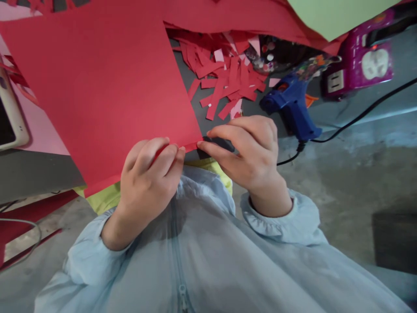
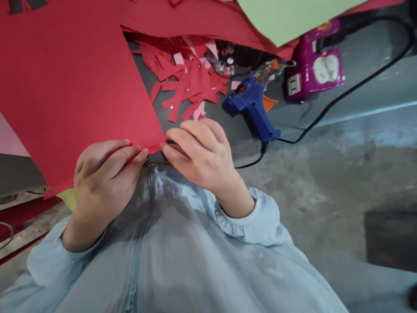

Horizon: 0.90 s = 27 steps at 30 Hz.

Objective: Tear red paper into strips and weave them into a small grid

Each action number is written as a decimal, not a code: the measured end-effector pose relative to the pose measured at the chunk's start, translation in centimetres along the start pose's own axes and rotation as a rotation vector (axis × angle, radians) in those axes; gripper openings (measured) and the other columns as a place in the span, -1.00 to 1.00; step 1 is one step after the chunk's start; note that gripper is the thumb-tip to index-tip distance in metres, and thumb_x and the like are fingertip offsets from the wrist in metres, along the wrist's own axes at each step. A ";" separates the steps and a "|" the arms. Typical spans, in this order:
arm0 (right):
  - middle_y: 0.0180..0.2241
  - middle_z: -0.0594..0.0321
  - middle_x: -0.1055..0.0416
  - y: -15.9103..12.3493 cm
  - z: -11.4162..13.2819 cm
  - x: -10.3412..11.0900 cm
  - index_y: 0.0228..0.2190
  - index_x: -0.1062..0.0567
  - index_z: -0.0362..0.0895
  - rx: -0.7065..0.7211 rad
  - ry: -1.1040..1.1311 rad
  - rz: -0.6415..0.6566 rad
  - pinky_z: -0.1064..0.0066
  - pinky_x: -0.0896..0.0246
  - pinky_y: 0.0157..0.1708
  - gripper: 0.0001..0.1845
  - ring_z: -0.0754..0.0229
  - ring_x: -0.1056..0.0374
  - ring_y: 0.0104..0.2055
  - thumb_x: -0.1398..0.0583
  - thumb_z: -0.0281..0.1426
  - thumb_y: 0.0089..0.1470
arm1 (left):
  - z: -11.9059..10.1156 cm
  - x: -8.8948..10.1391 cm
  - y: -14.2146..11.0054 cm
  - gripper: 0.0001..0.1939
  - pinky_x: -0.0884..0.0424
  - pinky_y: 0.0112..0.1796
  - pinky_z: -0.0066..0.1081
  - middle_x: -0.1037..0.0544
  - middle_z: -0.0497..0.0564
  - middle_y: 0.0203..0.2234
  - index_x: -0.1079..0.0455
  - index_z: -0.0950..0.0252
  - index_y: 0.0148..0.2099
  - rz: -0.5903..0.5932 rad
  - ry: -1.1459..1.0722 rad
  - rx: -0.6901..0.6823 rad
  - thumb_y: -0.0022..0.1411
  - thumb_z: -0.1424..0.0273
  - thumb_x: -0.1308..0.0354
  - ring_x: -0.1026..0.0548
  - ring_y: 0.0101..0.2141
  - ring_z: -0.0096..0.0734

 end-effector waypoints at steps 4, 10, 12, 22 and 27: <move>-0.28 0.29 -0.54 -0.3 -0.2 -0.3 -0.32 -0.58 0.02 -0.050 -0.019 0.066 0.26 -0.21 -0.10 -0.86 0.17 -0.37 -0.14 -0.21 -0.38 0.26 | -0.1 -0.2 0.0 -0.89 -0.48 -0.05 -0.26 -0.69 -0.12 -0.29 -0.52 0.16 -0.18 0.027 0.041 0.000 0.34 0.50 -0.24 -0.61 -0.18 -0.29; -0.14 0.27 -0.57 -0.7 -0.6 -1.3 -0.23 -0.62 0.11 -0.141 0.004 0.313 0.14 -0.14 -0.04 -0.77 0.11 -0.35 -0.04 -0.14 -0.32 0.33 | -0.6 0.0 0.1 -0.93 -0.48 -0.09 -0.25 -0.70 -0.10 -0.28 -0.52 0.21 -0.17 0.019 0.091 -0.022 0.34 0.48 -0.24 -0.62 -0.20 -0.30; -0.13 0.27 -0.57 -0.8 -0.6 -1.4 -0.22 -0.63 0.11 -0.151 -0.020 0.345 0.13 -0.13 -0.02 -0.76 0.11 -0.35 -0.04 -0.13 -0.32 0.33 | -0.7 0.0 0.1 -0.92 -0.48 -0.08 -0.25 -0.71 -0.07 -0.26 -0.53 0.24 -0.13 0.025 0.098 -0.014 0.33 0.48 -0.25 -0.62 -0.19 -0.29; -0.16 0.12 -0.53 -1.6 2.4 0.3 -0.05 -0.61 -0.12 -0.062 -0.111 0.203 0.27 -0.14 0.02 -0.67 0.12 -0.27 -0.04 -0.15 -0.23 0.33 | -1.1 -0.3 -0.7 -0.80 -0.45 -0.04 -0.20 -0.69 0.02 -0.14 -0.53 0.29 -0.01 0.079 0.121 0.016 0.33 0.51 -0.22 -0.60 -0.07 -0.22; -0.23 0.17 -0.44 -2.2 3.8 -0.5 0.06 -0.58 0.04 -0.150 -0.180 0.216 0.26 -0.09 -0.03 -0.58 0.12 -0.18 -0.12 -0.06 -0.12 0.37 | -1.1 -0.6 -1.2 -0.76 -0.42 0.00 -0.19 -0.67 0.08 -0.12 -0.52 0.29 0.04 0.071 0.099 0.041 0.34 0.50 -0.19 -0.58 -0.04 -0.18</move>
Point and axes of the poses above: each hand's wrist, its own y-axis towards the middle knuckle, its own x-axis out of the back of the hand, z = x × y, the point moved 7 cm from there along y, towards the middle knuckle
